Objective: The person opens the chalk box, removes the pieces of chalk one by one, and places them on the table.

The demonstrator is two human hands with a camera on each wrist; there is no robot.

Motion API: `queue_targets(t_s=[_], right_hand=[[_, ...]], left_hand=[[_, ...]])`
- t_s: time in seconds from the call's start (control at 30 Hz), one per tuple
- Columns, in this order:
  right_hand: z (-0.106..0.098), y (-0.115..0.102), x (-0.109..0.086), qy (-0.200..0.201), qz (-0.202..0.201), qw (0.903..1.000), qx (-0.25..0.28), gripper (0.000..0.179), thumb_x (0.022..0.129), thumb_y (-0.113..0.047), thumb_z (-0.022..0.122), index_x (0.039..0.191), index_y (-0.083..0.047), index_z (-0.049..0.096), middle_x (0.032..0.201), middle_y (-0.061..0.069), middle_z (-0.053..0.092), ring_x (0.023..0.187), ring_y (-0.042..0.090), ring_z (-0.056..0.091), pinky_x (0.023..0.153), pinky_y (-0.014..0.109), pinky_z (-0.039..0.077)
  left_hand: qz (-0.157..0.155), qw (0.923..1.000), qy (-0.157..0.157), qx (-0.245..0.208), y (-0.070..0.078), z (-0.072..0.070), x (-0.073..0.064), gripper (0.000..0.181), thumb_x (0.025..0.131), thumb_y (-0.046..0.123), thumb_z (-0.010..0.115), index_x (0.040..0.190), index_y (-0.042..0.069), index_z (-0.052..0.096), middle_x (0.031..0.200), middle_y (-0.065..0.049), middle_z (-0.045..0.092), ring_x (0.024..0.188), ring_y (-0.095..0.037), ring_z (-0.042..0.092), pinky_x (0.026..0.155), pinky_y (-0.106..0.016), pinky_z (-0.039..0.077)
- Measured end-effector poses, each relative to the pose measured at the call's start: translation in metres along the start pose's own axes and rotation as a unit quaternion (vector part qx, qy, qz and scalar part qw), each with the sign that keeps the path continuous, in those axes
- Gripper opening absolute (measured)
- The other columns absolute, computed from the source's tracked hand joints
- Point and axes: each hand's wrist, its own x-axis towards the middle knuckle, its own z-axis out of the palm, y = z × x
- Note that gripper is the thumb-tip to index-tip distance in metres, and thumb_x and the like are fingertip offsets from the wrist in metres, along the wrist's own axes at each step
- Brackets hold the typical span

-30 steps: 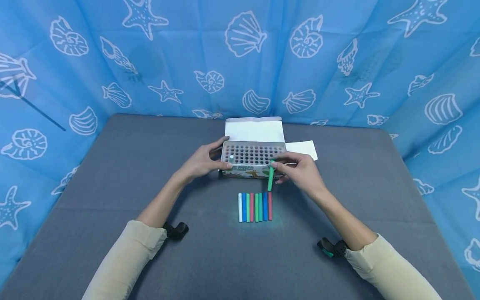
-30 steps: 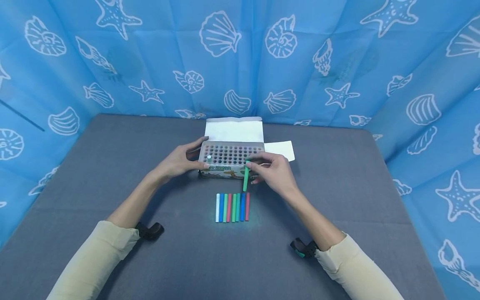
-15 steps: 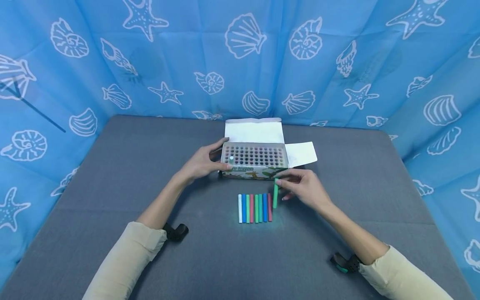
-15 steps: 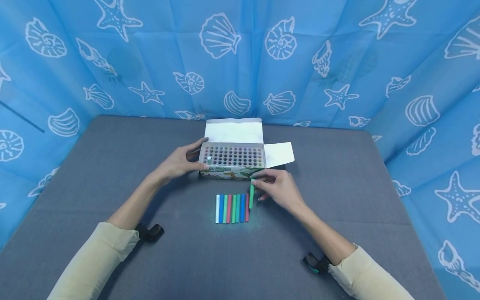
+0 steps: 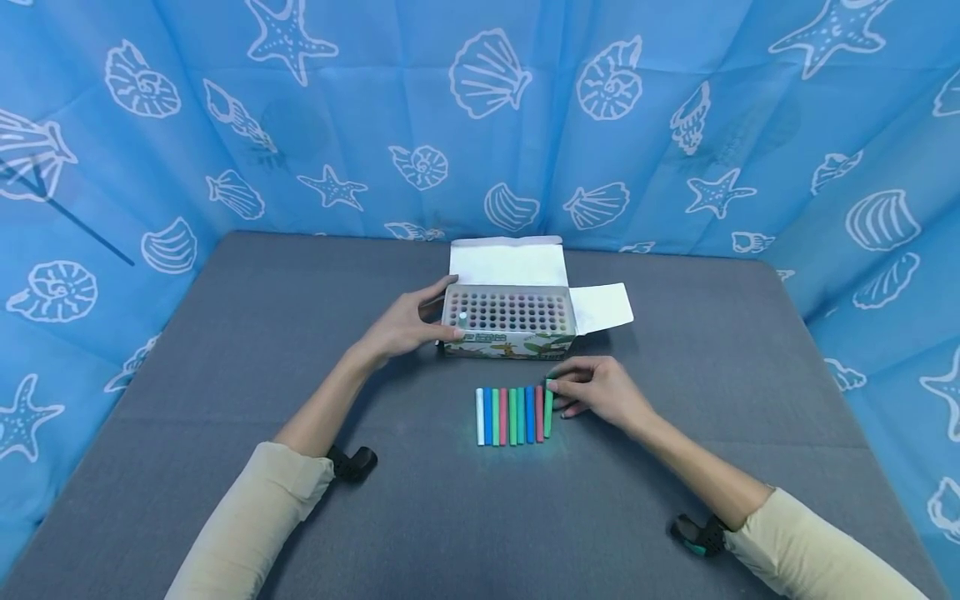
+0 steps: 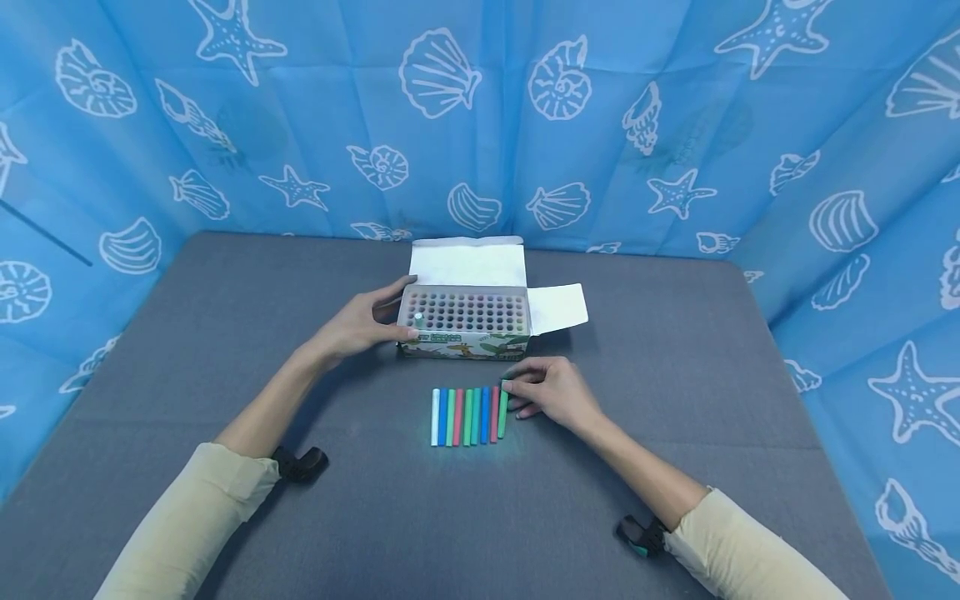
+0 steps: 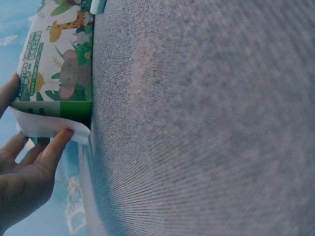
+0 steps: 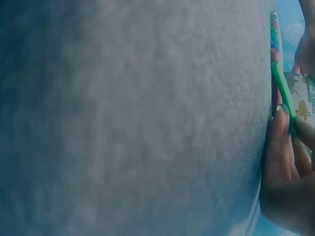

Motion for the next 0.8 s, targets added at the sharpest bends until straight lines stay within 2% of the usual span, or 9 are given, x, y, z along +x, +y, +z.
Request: queue_targets(t_s=[0.13, 0.27, 0.5, 0.67, 0.8], right_hand=[[0.0014, 0.0015, 0.0012, 0.001, 0.006, 0.9999, -0.008, 0.03, 0.093, -0.008, 0.071, 0.116, 0.009, 0.067, 0.096, 0.019, 0.073, 0.076, 0.024, 0.073, 0.068, 0.037, 0.061], [0.0026, 0.0021, 0.002, 0.017, 0.013, 0.9989, -0.042, 0.027, 0.091, -0.01, 0.073, 0.113, 0.006, 0.071, 0.094, 0.015, 0.073, 0.073, 0.021, 0.072, 0.067, 0.034, 0.061], [0.0005, 0.003, 0.0001, 0.033, 0.011, 0.9948, -0.095, 0.026, 0.091, -0.011, 0.073, 0.113, 0.002, 0.073, 0.093, 0.012, 0.073, 0.068, 0.02, 0.072, 0.065, 0.032, 0.06], [0.0017, 0.0023, 0.0, 0.049, 0.008, 0.9951, -0.086, 0.024, 0.091, -0.01, 0.073, 0.112, 0.001, 0.073, 0.09, 0.012, 0.074, 0.068, 0.022, 0.072, 0.064, 0.032, 0.06], [0.0024, -0.0003, 0.0005, 0.056, -0.013, 0.9965, -0.06, 0.023, 0.091, -0.007, 0.073, 0.111, 0.003, 0.072, 0.09, 0.014, 0.074, 0.068, 0.024, 0.072, 0.065, 0.033, 0.06]], left_hand=[[0.0, 1.0, -0.003, -0.007, -0.0004, -0.0005, -0.0001, 0.09, 0.086, 0.027, 0.08, 0.159, 0.026, 0.026, 0.16, -0.012, 0.03, 0.145, -0.032, 0.031, 0.112, -0.047, 0.037], [0.002, 1.0, 0.001, -0.009, -0.0008, -0.0005, -0.0008, 0.09, 0.086, 0.028, 0.08, 0.158, 0.027, 0.027, 0.159, -0.012, 0.033, 0.144, -0.032, 0.033, 0.112, -0.046, 0.037], [0.005, 0.9999, -0.005, -0.009, -0.0017, 0.0002, -0.0022, 0.089, 0.087, 0.028, 0.079, 0.159, 0.026, 0.026, 0.161, -0.011, 0.027, 0.146, -0.032, 0.03, 0.113, -0.048, 0.036], [0.005, 1.0, 0.0, -0.004, -0.0016, 0.0001, -0.0021, 0.088, 0.087, 0.028, 0.079, 0.158, 0.027, 0.027, 0.162, -0.01, 0.026, 0.146, -0.032, 0.03, 0.113, -0.049, 0.036], [0.005, 1.0, 0.0, -0.001, -0.0015, -0.0006, -0.0012, 0.088, 0.087, 0.029, 0.079, 0.158, 0.027, 0.027, 0.162, -0.01, 0.025, 0.146, -0.031, 0.029, 0.113, -0.049, 0.036]])
